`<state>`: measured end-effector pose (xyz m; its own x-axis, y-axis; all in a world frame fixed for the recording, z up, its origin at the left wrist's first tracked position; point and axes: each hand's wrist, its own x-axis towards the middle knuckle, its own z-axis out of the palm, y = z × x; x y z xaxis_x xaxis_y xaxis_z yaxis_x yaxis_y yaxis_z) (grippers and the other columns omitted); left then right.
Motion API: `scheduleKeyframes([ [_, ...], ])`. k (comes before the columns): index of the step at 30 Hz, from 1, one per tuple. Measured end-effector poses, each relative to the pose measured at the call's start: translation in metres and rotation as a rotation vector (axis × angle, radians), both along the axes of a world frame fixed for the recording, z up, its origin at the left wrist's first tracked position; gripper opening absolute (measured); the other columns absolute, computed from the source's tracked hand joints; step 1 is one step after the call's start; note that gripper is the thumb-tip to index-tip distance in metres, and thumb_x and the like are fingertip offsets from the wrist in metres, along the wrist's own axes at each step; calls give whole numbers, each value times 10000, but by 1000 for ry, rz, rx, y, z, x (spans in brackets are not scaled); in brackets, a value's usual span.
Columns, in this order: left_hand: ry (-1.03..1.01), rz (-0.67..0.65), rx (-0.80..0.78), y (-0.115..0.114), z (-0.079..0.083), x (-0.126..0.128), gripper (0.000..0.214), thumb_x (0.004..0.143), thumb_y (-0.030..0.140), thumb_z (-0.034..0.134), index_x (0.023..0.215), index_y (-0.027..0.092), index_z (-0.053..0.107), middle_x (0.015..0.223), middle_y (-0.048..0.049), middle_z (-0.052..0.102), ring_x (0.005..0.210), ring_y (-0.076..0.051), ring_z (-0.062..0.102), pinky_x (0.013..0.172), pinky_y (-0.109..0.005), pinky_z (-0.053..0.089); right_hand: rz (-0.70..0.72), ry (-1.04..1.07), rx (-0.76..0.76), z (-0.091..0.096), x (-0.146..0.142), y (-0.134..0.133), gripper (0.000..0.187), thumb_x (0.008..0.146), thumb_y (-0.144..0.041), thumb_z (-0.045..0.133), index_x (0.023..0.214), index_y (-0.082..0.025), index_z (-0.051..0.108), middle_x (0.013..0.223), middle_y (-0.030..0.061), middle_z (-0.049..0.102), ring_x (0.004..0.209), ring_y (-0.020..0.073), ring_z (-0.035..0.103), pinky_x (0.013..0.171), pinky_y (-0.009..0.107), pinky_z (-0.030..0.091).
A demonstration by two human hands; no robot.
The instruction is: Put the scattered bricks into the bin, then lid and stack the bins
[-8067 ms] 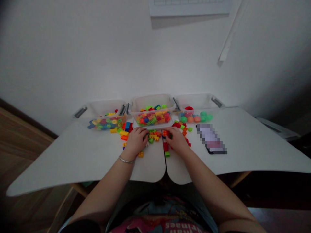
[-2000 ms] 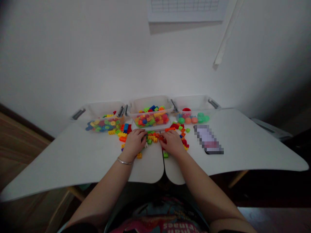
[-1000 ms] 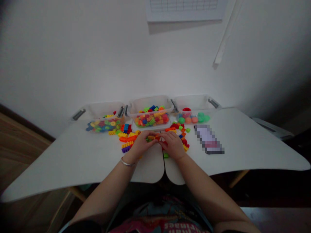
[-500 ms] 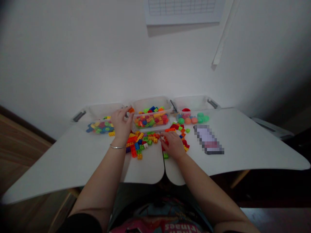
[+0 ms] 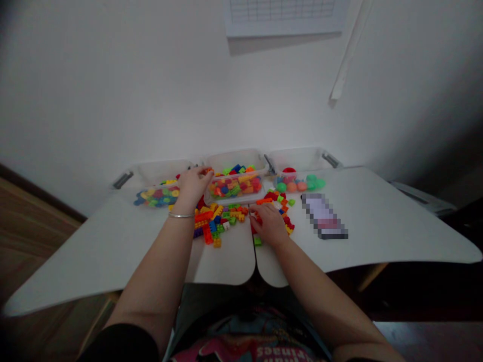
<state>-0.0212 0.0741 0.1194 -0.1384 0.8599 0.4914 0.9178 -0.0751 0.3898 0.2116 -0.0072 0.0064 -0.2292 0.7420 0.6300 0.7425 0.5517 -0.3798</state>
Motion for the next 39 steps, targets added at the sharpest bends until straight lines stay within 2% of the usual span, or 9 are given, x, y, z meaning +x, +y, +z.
scheduleKeyframes([
  [7,-48,-99,142,-4,-10,-3,386,881,381,544,1207,204,651,1098,-70,715,1067,-260,588,1000,-418,392,3,-6,8,1,0,0,185,864,-221,564,1035,-217,632,984,76,700,967,251,609,897,422,489],
  [12,47,-208,309,-33,-20,4,321,900,338,531,1176,222,649,1143,-72,670,1171,-268,497,1054,-436,356,-11,-8,2,1,-1,0,187,857,-210,563,1029,-211,636,985,82,701,964,255,616,882,423,494],
  [14,118,-341,294,-48,-27,10,299,901,322,537,1162,233,652,1114,-75,660,1128,-253,519,1021,-418,388,-13,-9,0,1,-1,0,191,860,-211,560,1037,-212,635,988,82,701,970,256,617,885,425,493],
  [17,272,-569,163,-65,-42,18,249,880,287,574,1103,251,678,1090,-67,656,1054,-237,550,945,-398,434,-15,-15,2,1,-1,0,194,864,-218,559,1044,-216,632,990,77,701,973,258,614,887,428,490],
  [19,356,-629,77,-72,-54,23,222,868,281,595,1067,258,691,1089,-60,659,1030,-238,556,928,-403,439,-9,-15,14,1,-1,0,184,865,-221,560,1032,-210,636,980,79,702,963,257,613,887,426,489],
  [23,454,-635,-3,-80,-74,32,257,896,282,560,1129,252,666,1080,-66,665,1010,-245,555,926,-429,434,0,-7,33,1,-1,-1,159,863,-218,562,996,-204,649,961,83,703,946,252,616,880,420,487],
  [26,486,-632,-3,-81,-81,35,300,899,260,552,1187,248,634,1113,-70,661,1029,-246,551,938,-439,423,-3,-6,29,1,-2,0,163,860,-221,566,998,-208,651,956,80,702,943,251,615,878,423,487],
  [33,482,-645,1,-76,-86,37,177,900,234,560,1030,204,677,1001,-57,691,939,-225,579,875,-401,441,11,-1,69,-4,0,2,155,849,-212,582,990,-201,647,952,80,703,922,247,620,855,416,501],
  [39,434,-629,-22,-76,-88,37,259,908,210,533,1135,199,657,1085,-68,684,979,-229,582,904,-407,453,8,-46,66,-2,-1,1,139,851,-190,580,970,-193,652,926,81,701,908,246,617,845,409,509],
])
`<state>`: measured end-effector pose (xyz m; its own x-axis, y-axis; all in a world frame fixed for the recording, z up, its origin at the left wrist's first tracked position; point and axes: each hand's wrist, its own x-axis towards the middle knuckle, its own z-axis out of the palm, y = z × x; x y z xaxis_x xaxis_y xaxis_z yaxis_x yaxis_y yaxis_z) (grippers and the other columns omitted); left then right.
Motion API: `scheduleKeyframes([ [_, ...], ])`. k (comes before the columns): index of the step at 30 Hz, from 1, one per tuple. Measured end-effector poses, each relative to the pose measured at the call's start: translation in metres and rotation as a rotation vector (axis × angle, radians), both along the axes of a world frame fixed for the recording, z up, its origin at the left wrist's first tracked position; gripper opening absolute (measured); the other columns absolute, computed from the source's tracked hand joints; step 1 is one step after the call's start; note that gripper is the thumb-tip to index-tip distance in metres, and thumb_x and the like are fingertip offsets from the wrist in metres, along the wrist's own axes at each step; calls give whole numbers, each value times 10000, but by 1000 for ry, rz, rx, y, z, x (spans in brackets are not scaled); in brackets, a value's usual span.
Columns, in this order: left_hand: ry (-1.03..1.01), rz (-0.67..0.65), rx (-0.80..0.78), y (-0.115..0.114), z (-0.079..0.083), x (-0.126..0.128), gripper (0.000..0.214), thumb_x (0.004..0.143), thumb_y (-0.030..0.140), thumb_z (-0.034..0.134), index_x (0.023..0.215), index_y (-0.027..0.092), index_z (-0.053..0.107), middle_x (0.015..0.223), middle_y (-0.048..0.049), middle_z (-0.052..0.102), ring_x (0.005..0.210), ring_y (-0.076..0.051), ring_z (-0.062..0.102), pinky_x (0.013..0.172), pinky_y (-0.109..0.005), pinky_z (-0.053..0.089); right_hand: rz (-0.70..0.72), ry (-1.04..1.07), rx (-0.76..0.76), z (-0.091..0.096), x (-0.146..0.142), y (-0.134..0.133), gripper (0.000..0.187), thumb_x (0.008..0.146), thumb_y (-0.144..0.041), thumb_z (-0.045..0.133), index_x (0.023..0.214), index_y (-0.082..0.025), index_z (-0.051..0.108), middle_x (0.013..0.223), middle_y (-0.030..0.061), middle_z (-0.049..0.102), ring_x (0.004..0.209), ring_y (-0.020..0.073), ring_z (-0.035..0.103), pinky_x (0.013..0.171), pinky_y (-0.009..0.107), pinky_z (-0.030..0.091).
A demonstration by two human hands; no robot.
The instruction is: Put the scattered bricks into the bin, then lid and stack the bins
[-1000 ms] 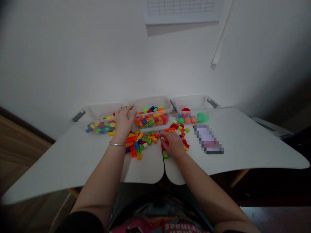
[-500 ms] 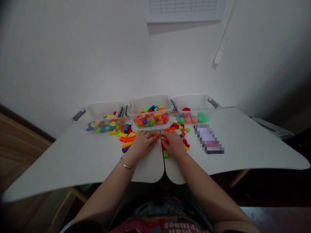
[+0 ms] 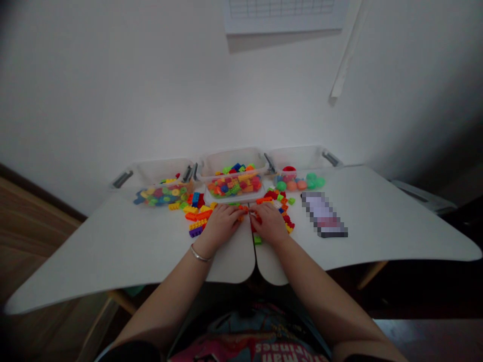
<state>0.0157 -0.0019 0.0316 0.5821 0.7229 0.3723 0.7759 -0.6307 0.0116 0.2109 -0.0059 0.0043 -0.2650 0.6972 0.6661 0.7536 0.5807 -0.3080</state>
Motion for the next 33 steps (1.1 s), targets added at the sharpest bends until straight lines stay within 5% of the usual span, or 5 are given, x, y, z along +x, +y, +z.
scheduleKeyframes([
  [11,-44,5,4,4,-1,1,186,855,221,624,1030,201,684,1039,-77,663,982,-234,574,884,-398,480,46,-199,-102,3,-6,2,126,829,-199,624,945,-189,671,916,65,710,897,245,612,849,399,488],
  [21,-114,-99,95,6,1,7,197,858,217,625,1051,196,657,1002,-76,649,915,-205,615,776,-336,527,-23,-41,-69,-1,-4,4,235,811,-319,669,1006,-189,665,917,94,708,868,257,633,818,414,496],
  [27,-318,-149,100,8,-5,6,386,867,246,635,1245,203,565,1164,-94,636,1062,-212,598,915,-366,517,23,65,59,-2,-1,3,257,828,-236,620,1081,-193,637,987,96,713,930,257,640,861,435,502],
  [33,-296,-118,62,8,-4,3,270,863,280,643,1114,181,629,989,-74,701,930,-220,631,847,-385,527,73,90,89,2,-2,0,282,838,-218,602,1118,-202,626,1035,89,714,961,248,640,897,445,504],
])
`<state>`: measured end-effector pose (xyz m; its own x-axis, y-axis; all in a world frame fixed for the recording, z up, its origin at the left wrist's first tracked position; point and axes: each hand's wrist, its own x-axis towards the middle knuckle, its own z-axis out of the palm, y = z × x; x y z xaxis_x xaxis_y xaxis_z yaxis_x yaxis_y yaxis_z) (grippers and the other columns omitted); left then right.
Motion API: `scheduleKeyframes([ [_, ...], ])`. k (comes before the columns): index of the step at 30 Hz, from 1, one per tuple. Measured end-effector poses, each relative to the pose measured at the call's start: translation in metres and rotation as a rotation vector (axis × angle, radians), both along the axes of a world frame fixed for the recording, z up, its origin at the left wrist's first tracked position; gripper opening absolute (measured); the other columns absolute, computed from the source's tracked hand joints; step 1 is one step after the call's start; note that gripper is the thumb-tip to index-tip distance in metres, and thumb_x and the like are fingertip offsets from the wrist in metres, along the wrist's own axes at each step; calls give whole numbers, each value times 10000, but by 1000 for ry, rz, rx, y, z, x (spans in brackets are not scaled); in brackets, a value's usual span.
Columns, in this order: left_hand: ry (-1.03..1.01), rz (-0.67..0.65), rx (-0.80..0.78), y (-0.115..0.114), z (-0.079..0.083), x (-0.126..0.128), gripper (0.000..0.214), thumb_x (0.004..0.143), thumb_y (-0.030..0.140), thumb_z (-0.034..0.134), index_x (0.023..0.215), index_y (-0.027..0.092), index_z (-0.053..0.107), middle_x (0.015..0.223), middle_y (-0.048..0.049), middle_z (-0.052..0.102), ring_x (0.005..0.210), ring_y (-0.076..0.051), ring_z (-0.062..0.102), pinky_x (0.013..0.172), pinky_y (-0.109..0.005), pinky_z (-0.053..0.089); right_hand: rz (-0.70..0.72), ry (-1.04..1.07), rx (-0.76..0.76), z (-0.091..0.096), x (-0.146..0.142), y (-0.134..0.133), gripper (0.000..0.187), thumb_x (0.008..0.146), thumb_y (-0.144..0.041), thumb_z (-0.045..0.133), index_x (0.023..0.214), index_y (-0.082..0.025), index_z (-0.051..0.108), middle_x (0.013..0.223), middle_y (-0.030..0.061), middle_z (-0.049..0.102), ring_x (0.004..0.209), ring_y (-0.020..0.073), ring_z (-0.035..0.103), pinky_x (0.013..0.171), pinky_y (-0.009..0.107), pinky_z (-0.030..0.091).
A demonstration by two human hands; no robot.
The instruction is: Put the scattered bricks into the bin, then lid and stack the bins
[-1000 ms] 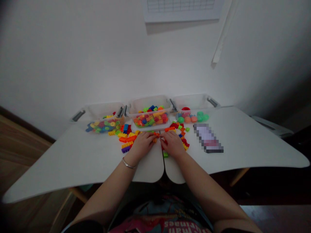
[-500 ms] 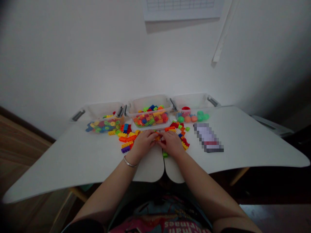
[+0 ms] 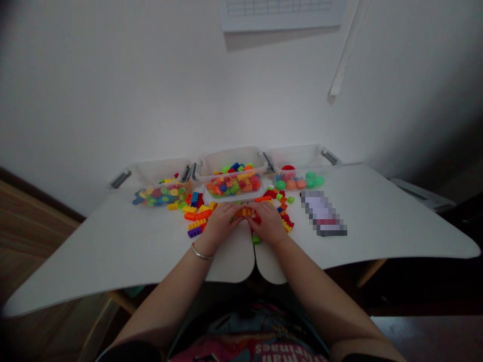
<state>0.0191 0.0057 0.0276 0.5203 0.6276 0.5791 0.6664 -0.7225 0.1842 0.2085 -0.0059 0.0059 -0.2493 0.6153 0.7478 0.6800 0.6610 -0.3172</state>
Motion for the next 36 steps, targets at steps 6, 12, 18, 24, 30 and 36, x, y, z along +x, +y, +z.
scheduleKeyframes([
  [6,-13,2,-61,-3,1,-2,247,851,238,653,1096,207,648,994,-53,709,938,-219,615,865,-387,503,-3,1,-48,3,-2,-2,263,786,-179,610,1039,-226,663,970,65,723,923,238,641,866,427,520],
  [12,-151,26,-207,-3,1,-4,257,824,212,675,1080,230,663,953,-44,702,926,-204,624,842,-367,513,6,45,-101,4,0,-3,260,773,-204,619,1020,-252,685,946,54,723,922,235,629,871,424,516],
  [18,-323,56,-270,-1,-2,-8,220,849,221,635,1068,203,645,977,-44,693,924,-174,638,818,-324,535,-27,64,-118,1,0,-1,207,800,-234,601,997,-225,665,933,74,716,901,243,636,830,413,523],
  [24,-515,77,-68,5,13,-19,264,880,286,595,1133,211,586,1177,-89,624,1053,-181,613,830,-315,552,-71,39,-80,0,3,0,223,812,-226,604,1030,-202,645,970,87,710,936,250,631,859,429,516],
  [30,-692,244,104,30,56,-33,274,871,321,603,1116,206,558,1090,-61,637,1008,-167,624,908,-323,515,-85,27,-116,-2,5,-1,235,808,-241,612,1038,-209,646,982,91,705,959,262,625,870,447,513],
  [36,-532,481,48,66,93,-38,298,810,307,659,1068,189,566,1002,-57,663,951,-195,624,910,-356,463,-72,33,-129,-3,6,0,246,802,-237,604,1044,-222,644,974,84,707,958,261,627,878,453,509],
])
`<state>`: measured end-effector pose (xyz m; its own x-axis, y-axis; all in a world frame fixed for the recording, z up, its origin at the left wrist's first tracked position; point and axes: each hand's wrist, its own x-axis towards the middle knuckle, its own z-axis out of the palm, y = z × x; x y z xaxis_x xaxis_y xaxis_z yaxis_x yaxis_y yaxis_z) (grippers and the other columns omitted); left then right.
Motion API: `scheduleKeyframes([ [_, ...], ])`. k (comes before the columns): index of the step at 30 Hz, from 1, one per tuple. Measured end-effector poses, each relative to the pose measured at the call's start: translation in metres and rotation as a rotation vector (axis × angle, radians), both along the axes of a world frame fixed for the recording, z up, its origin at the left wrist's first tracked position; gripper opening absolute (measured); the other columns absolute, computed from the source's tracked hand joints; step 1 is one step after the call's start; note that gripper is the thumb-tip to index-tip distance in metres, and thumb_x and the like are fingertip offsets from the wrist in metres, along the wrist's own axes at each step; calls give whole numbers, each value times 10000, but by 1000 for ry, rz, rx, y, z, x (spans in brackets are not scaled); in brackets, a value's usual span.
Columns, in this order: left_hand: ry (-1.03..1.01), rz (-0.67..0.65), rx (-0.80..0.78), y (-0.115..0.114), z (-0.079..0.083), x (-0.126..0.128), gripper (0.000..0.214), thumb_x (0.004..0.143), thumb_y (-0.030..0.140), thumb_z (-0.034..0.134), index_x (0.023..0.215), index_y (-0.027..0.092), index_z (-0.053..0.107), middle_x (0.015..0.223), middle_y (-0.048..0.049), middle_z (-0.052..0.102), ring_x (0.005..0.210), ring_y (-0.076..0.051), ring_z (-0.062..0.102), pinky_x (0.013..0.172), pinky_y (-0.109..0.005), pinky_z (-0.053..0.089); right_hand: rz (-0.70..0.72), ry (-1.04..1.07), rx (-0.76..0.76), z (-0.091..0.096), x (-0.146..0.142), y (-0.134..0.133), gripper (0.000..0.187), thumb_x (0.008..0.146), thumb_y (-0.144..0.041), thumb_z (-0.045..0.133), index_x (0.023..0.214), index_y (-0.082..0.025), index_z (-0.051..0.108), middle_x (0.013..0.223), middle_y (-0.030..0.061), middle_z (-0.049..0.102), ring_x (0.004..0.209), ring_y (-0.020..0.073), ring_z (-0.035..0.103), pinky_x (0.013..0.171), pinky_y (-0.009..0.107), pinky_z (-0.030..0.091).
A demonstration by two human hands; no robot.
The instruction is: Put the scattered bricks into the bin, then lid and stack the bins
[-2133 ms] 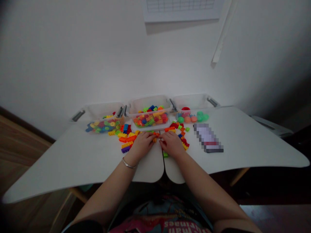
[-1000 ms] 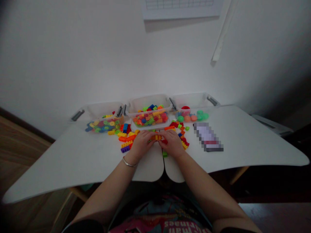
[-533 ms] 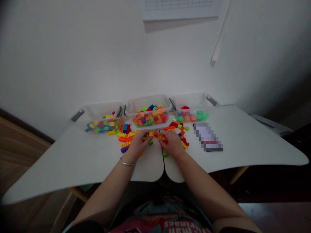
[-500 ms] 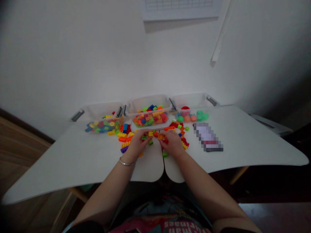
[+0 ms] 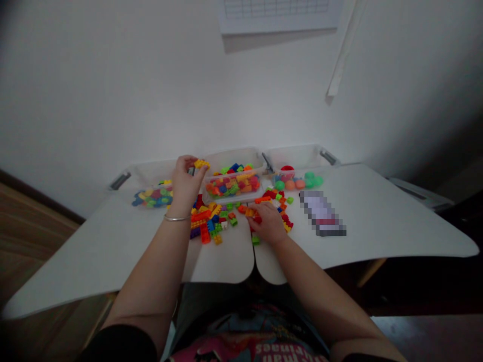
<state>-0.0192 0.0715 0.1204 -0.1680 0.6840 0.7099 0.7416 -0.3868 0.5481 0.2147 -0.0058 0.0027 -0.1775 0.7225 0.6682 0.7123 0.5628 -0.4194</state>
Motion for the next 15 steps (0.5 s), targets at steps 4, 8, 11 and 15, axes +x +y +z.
scheduleKeyframes([
  [4,164,153,-154,8,3,4,423,763,297,694,1168,233,592,949,-59,700,1024,-274,607,989,-455,375,9,1,-12,1,-1,-1,247,801,-234,604,1043,-212,644,977,89,707,962,259,626,887,452,507],
  [8,155,206,-222,7,-3,11,352,786,327,650,1129,249,644,943,-64,720,1064,-291,591,1015,-482,336,9,-7,-13,3,-2,-2,235,809,-244,608,1036,-204,650,975,94,709,952,255,630,884,445,513],
  [11,99,215,-269,8,-6,13,263,806,331,615,1044,245,687,961,-63,730,1067,-287,586,1009,-484,347,11,-16,-24,3,-3,-2,245,803,-240,614,1043,-214,653,976,88,710,950,255,631,884,448,515],
  [15,76,189,-290,12,-10,12,221,821,333,594,979,236,715,999,-73,726,1081,-282,571,1007,-470,369,20,-12,-8,1,-2,-1,252,804,-244,614,1051,-212,655,979,88,710,955,256,629,888,447,515],
])
